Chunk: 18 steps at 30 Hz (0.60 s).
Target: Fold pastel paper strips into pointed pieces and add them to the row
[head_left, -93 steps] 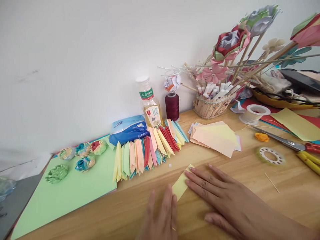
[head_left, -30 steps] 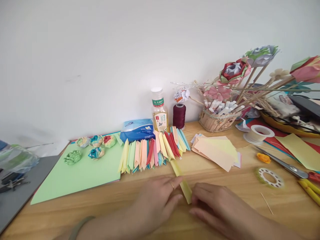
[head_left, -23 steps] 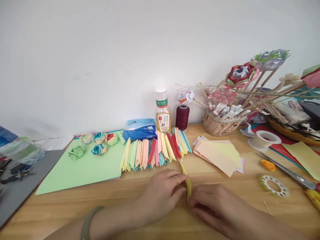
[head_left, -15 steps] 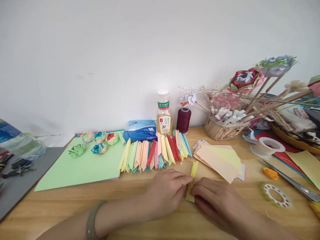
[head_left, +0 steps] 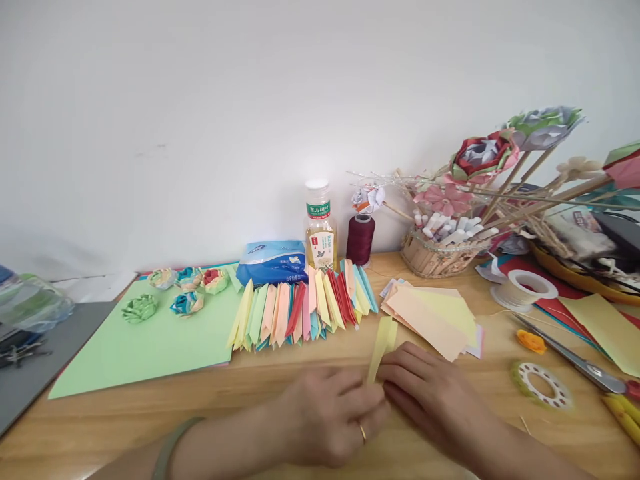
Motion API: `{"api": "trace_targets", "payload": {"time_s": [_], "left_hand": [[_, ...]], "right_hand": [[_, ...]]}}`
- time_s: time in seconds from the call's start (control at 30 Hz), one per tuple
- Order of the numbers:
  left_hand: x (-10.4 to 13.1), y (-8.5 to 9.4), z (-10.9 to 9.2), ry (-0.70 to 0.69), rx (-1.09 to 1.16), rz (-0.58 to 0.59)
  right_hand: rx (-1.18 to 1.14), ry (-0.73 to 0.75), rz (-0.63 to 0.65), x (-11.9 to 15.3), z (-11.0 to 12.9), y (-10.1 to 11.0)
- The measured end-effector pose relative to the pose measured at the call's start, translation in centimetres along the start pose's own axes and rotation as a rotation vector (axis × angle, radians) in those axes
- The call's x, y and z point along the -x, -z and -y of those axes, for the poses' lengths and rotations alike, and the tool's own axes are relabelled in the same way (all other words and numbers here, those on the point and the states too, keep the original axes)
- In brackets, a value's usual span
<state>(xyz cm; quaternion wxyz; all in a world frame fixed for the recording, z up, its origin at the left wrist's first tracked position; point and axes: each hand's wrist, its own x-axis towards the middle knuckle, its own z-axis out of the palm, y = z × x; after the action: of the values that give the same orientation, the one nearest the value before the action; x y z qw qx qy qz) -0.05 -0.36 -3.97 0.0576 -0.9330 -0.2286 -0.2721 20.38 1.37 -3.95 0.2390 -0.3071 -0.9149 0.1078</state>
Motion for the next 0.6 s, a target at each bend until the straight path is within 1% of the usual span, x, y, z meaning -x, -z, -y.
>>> {"api": "trace_targets", "payload": {"time_s": [0.07,0.1,0.13,0.2,0.27,0.33,0.6], "left_hand": [[0.1,0.11,0.08,-0.129,-0.043,0.009],[0.16,0.16,0.15,-0.147,-0.082,0.022],[0.23,0.19,0.22,-0.137,-0.124,0.041],[0.37,0.19,0.36,-0.07,-0.172,0.073],[0.49,0.12,0.52,0.013,-0.161,0.085],[0.59,-0.02,0.67,0.049,-0.148,0.085],[1.04,-0.31,0.54,-0.004,-0.218,0.099]], "right_hand": [[-0.031,-0.029,0.007,-0.09,-0.05,0.05],[-0.045,-0.046,0.01,-0.1,-0.11,0.04],[-0.06,-0.065,0.013,-0.08,-0.18,0.0],[-0.09,-0.096,0.017,-0.03,-0.33,-0.12],[-0.106,-0.116,0.024,-0.02,-0.42,-0.21],[-0.113,-0.122,0.036,-0.04,-0.42,-0.22],[-0.052,-0.163,0.031,0.13,0.2,-0.05]]}}
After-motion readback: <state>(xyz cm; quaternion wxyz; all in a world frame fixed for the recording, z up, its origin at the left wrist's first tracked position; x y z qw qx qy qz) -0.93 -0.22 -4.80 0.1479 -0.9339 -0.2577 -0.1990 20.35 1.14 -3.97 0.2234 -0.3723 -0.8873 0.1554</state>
